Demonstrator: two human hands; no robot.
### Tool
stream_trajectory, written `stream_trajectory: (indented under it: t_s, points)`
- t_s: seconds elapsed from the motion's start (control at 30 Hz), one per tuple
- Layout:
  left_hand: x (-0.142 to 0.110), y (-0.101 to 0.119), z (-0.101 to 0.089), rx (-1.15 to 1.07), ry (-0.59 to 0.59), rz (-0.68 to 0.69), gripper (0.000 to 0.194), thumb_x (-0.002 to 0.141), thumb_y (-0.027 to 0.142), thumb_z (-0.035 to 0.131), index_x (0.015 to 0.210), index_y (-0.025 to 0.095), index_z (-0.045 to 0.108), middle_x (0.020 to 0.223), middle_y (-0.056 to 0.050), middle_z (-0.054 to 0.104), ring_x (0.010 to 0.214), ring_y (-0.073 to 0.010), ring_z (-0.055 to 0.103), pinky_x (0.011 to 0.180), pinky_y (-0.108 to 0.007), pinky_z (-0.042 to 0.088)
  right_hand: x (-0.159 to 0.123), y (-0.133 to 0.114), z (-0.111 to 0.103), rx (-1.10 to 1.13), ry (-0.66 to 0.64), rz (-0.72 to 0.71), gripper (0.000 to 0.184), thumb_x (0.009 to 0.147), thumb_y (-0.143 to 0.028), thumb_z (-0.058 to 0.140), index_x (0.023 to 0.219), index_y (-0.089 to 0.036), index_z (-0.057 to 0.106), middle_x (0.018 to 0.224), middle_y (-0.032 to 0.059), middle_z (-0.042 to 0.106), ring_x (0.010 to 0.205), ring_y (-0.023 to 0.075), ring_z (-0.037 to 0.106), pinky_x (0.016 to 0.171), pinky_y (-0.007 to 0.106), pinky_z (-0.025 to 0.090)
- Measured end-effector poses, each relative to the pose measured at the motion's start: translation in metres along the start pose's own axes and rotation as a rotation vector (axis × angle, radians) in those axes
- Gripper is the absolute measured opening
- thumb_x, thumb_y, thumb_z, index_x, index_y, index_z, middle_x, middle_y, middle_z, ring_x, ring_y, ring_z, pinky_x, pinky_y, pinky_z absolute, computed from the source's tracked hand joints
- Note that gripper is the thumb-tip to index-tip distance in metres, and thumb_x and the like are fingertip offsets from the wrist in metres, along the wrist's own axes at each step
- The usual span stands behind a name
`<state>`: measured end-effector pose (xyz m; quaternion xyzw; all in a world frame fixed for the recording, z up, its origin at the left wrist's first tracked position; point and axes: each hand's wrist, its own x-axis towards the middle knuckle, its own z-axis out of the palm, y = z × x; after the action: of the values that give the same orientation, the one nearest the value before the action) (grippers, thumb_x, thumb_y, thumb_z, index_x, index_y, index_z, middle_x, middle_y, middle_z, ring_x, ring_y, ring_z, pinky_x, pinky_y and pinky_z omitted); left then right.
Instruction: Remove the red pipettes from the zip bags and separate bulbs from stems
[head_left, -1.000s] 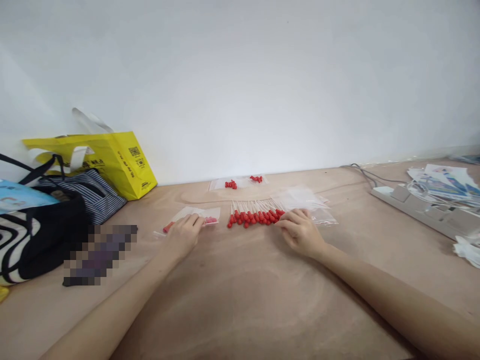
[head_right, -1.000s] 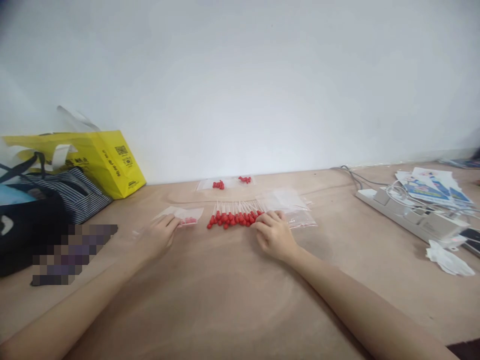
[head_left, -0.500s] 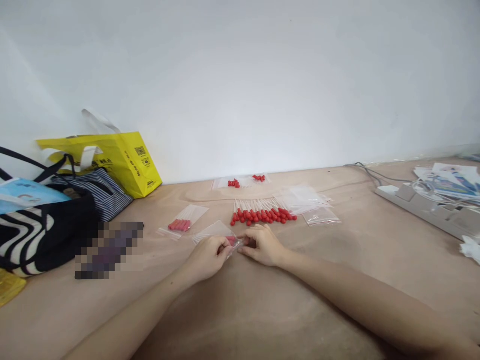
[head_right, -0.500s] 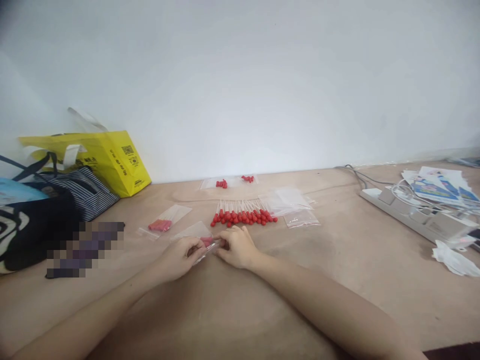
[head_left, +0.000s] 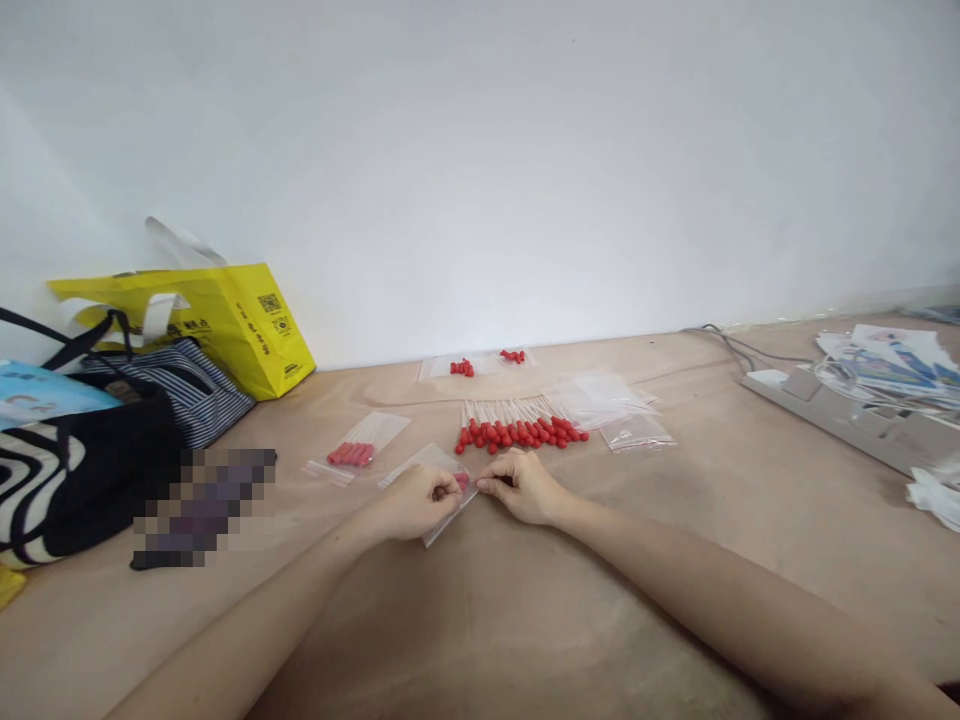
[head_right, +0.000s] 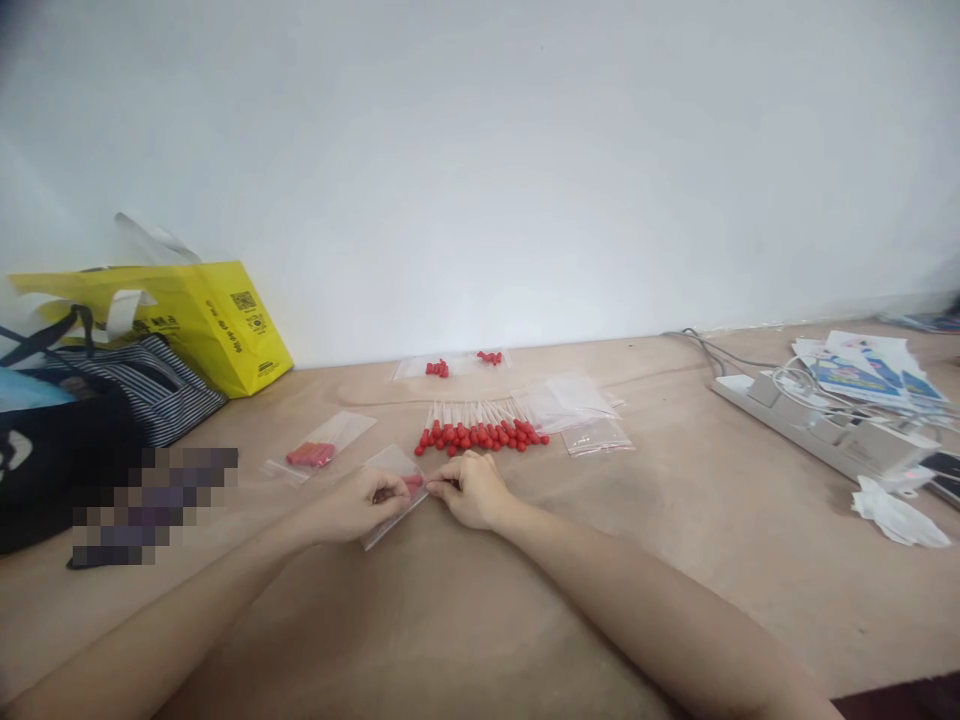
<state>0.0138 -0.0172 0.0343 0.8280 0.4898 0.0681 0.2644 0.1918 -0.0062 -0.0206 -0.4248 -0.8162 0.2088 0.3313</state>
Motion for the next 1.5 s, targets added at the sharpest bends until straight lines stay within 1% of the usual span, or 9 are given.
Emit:
stream_trajectory:
  t_s: [0.1, 0.23, 0.33, 0.43, 0.57, 0.8, 0.97, 1.27, 1.5]
  points:
    - [0.006, -0.001, -0.007, -0.090, -0.100, -0.016, 0.027, 0.070, 0.032, 0.047, 0.050, 0.015, 0.049, 0.046, 0.003, 0.045, 0.045, -0.0086, 0.039, 0.045, -0.021, 0.027, -0.001, 0.003, 0.001, 0.036, -0.008, 0.010, 0.013, 0.078, -0.026, 0.055, 0.082, -0.025, 0.067, 0.073, -0.0010, 0.065, 0.070, 0.0139, 0.054, 0.070, 0.027, 0.036]
    - [0.014, -0.004, -0.006, -0.224, -0.078, -0.015, 0.022, 0.061, 0.032, 0.056, 0.049, 0.014, 0.054, 0.045, 0.003, 0.044, 0.045, -0.0086, 0.038, 0.045, -0.021, 0.027, -0.005, 0.004, -0.002, 0.067, 0.099, 0.011, 0.027, 0.069, -0.022, 0.063, 0.096, -0.023, 0.062, 0.079, 0.0010, 0.062, 0.075, 0.0150, 0.053, 0.071, 0.028, 0.036]
    - [0.018, -0.007, -0.001, -0.312, -0.057, -0.018, 0.022, 0.057, 0.034, 0.060, 0.050, 0.013, 0.057, 0.046, 0.003, 0.045, 0.046, -0.0084, 0.037, 0.045, -0.022, 0.026, -0.010, 0.002, -0.005, -0.023, 0.155, -0.128, 0.027, 0.067, -0.020, 0.065, 0.094, -0.023, 0.061, 0.082, 0.0019, 0.060, 0.079, 0.0158, 0.050, 0.073, 0.030, 0.033]
    - [0.020, -0.011, 0.005, -0.388, -0.038, -0.047, 0.024, 0.055, 0.036, 0.061, 0.053, 0.012, 0.058, 0.047, 0.003, 0.046, 0.045, -0.0078, 0.036, 0.045, -0.021, 0.025, -0.011, 0.000, -0.006, -0.131, 0.135, -0.251, 0.018, 0.070, -0.019, 0.061, 0.087, -0.023, 0.064, 0.078, 0.0011, 0.059, 0.076, 0.0149, 0.046, 0.071, 0.030, 0.029]
    - [0.021, -0.014, 0.011, -0.388, 0.003, -0.078, 0.027, 0.054, 0.039, 0.064, 0.055, 0.012, 0.057, 0.045, 0.004, 0.045, 0.044, -0.0067, 0.033, 0.044, -0.021, 0.022, -0.009, -0.001, -0.003, -0.204, 0.137, -0.322, 0.013, 0.072, -0.016, 0.058, 0.080, -0.024, 0.065, 0.076, -0.0003, 0.059, 0.074, 0.0131, 0.044, 0.069, 0.030, 0.026]
    - [0.020, -0.014, 0.013, -0.380, -0.005, -0.096, 0.028, 0.053, 0.039, 0.066, 0.054, 0.014, 0.054, 0.042, 0.006, 0.043, 0.041, -0.0059, 0.031, 0.041, -0.020, 0.020, -0.008, 0.002, -0.001, -0.267, 0.180, -0.398, 0.008, 0.071, -0.018, 0.059, 0.068, -0.022, 0.064, 0.071, -0.0014, 0.059, 0.071, 0.0126, 0.042, 0.067, 0.030, 0.023]
    - [0.020, -0.014, 0.013, -0.394, -0.013, -0.104, 0.028, 0.053, 0.039, 0.067, 0.054, 0.014, 0.054, 0.042, 0.006, 0.044, 0.041, -0.0059, 0.032, 0.041, -0.020, 0.020, -0.007, 0.002, -0.002, -0.301, 0.166, -0.388, 0.006, 0.073, -0.021, 0.058, 0.072, -0.022, 0.064, 0.072, -0.0003, 0.059, 0.073, 0.0129, 0.042, 0.067, 0.030, 0.023]
    - [0.021, -0.020, 0.014, -0.408, -0.014, -0.073, 0.032, 0.055, 0.044, 0.065, 0.057, 0.014, 0.053, 0.045, 0.005, 0.046, 0.043, -0.0062, 0.034, 0.041, -0.020, 0.022, -0.006, 0.002, -0.002, -0.366, 0.125, -0.410, 0.008, 0.075, -0.019, 0.054, 0.071, -0.020, 0.061, 0.071, 0.0002, 0.058, 0.073, 0.0136, 0.041, 0.067, 0.031, 0.022]
    - [0.021, -0.016, 0.011, -0.516, -0.028, -0.065, 0.035, 0.058, 0.045, 0.062, 0.054, 0.015, 0.045, 0.045, 0.005, 0.047, 0.042, -0.0064, 0.039, 0.043, -0.020, 0.027, -0.005, 0.003, -0.007, -0.383, 0.088, -0.503, 0.009, 0.078, -0.018, 0.050, 0.074, -0.019, 0.058, 0.078, 0.0002, 0.060, 0.078, 0.0140, 0.041, 0.069, 0.031, 0.022]
